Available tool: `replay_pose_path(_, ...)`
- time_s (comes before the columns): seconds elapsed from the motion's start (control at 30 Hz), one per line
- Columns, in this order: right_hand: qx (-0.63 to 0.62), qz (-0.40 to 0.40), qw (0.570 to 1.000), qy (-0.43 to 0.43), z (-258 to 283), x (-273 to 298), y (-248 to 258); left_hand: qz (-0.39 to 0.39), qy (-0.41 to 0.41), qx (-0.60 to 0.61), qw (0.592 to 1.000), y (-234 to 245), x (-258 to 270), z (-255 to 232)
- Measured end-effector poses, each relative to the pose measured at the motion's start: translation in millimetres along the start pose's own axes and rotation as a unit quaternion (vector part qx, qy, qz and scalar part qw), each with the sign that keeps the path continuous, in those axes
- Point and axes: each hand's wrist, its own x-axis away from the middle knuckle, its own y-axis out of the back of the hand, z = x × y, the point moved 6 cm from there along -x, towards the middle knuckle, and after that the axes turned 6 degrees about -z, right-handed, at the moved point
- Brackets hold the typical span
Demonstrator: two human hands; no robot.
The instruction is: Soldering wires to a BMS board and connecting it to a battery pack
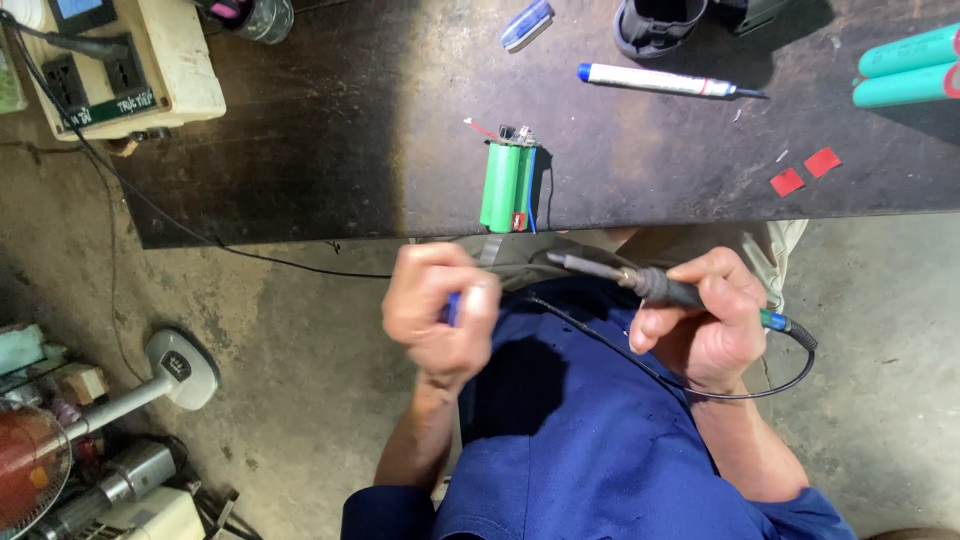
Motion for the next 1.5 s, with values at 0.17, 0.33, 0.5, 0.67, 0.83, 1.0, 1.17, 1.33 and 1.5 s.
replay_pose_path(0.17,-0.045,0.11,0.99,0.077,22.6,3.6,-10.3,0.019,-0.161,-0.237,0.958,26.1,-66.0,32.0)
replay_pose_path(0.33,0.02,0.096,0.974,0.202,45.9,19.0,-6.7,0.116,-0.267,-0.36,0.886,2.0,-100.7,40.9)
replay_pose_path(0.5,0.033,0.142,0.918,0.37,89.3,21.7,-21.1,0.057,-0.315,-0.505,0.802,-3.5,-115.1,10.8)
replay_pose_path(0.67,0.168,-0.055,0.853,0.492,123.6,25.1,17.0,0.112,-0.348,-0.238,0.9,-52.0,-132.7,-74.9)
replay_pose_path(0.83,0.149,-0.072,0.835,0.524,131.9,16.7,48.1,0.208,-0.433,-0.108,0.871,-164.1,-159.4,-184.7)
replay_pose_path(1.0,0.173,-0.111,0.833,0.513,133.0,26.1,54.1,0.249,-0.434,-0.117,0.858,-300.0,-216.3,-187.6)
replay_pose_path(1.17,0.142,-0.09,0.837,0.52,132.6,16.1,72.6,0.168,-0.495,-0.119,0.844,-409.3,-286.5,-162.9)
replay_pose_path(1.33,0.18,-0.087,0.827,0.525,150.2,9.1,82.9,0.156,-0.484,-0.194,0.839,-484.8,-328.3,-118.8)
replay_pose_path(1.5,0.198,-0.064,0.855,0.474,165.7,3.3,88.9,0.277,-0.367,-0.274,0.845,-520.7,-335.2,-91.4)
